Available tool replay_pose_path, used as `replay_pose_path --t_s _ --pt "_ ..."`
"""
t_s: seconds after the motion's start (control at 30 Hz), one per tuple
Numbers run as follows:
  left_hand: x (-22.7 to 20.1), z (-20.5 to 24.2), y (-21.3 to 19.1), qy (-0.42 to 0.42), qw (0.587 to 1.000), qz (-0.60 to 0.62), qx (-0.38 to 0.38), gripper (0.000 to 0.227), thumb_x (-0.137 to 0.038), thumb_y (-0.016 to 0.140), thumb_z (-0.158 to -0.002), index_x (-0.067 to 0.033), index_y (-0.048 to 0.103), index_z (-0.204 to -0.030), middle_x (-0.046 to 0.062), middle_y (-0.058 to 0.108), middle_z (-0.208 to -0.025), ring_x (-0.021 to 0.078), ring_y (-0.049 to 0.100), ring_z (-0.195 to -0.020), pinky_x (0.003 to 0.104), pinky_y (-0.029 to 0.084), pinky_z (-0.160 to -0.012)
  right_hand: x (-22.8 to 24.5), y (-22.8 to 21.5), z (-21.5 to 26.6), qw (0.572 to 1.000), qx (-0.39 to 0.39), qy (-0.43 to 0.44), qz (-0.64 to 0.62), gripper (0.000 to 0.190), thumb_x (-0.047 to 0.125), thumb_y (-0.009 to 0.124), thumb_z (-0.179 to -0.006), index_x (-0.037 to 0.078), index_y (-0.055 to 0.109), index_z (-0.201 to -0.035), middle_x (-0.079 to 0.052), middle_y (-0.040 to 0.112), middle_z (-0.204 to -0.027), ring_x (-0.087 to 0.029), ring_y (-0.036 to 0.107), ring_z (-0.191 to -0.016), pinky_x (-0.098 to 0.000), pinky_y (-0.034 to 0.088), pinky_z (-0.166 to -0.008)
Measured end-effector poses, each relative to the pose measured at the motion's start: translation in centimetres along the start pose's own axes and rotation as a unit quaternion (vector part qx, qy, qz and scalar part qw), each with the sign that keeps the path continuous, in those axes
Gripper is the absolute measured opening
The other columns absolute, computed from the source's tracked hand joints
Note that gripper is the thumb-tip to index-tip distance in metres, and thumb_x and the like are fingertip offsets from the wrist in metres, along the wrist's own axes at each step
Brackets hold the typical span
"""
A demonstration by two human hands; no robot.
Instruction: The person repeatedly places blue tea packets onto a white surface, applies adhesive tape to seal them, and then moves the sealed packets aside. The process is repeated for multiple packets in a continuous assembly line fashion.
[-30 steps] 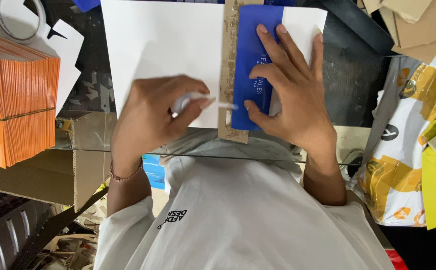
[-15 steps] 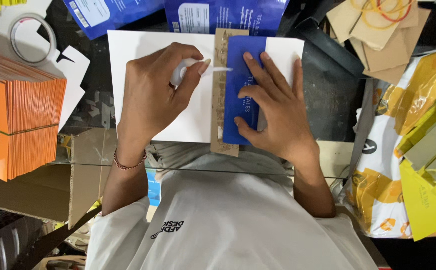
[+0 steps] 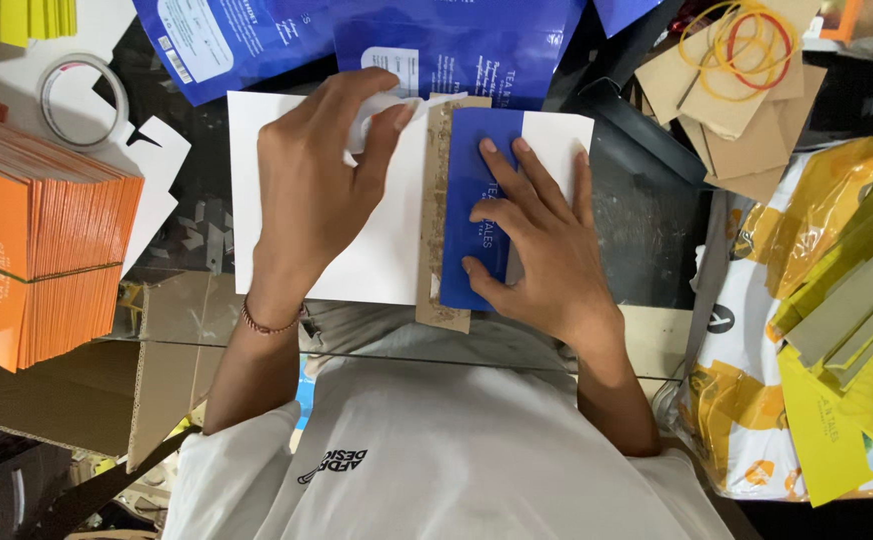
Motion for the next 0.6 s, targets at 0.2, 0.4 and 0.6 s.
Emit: replay_pose_path --t_s 0.2,0.4,0.6 --pt "3.0 3.9 -3.1 -0.143 0.982 0.097 -0.083 0.023 -0.006 0.065 -0.111 -0.0003 0.062 -0.134 0.019 0.072 -0.125 0.0224 0.072 -0.084 0.029 0.052 -0.058 0.4 -0.1 0.0 1.000 -0.011 -0.007 -0.008 0.027 0.030 0.073 -0.092 0.014 0.060 -0.109 -0.010 0.042 -0.165 -0.037 0.032 -0.157 -0.0684 0.003 -0.128" --pt "7.2 9.9 -6.5 -0.228 0.939 0.095 -0.237 0.021 -0.010 0.056 -0.115 -0.0006 0.053 -0.133 0.016 0.063 -0.114 0.0226 0.060 -0.098 0.034 0.053 -0.086 0.1 0.5 -0.1 1.000 0.001 -0.006 0.016 0.031 0.036 0.068 -0.090 0.015 0.061 -0.111 -0.011 0.043 -0.165 -0.038 0.035 -0.156 -0.0712 0.009 -0.123" --pt "10.9 14.1 -6.0 -0.263 0.932 0.006 -0.249 0.027 0.001 0.058 -0.103 -0.0067 0.051 -0.127 0.012 0.064 -0.118 0.0246 0.066 -0.106 0.035 0.051 -0.093 1.0 0.4 -0.1 1.000 0.006 -0.009 0.012 0.030 0.031 0.068 -0.091 0.012 0.061 -0.113 -0.015 0.043 -0.166 -0.041 0.033 -0.158 -0.0729 0.005 -0.126"
Point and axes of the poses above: each hand's wrist, its own z-axis away from the middle knuckle, its own y-axis out of the palm, x = y × z, the point moved 4 cm from there along -z, towards the middle knuckle
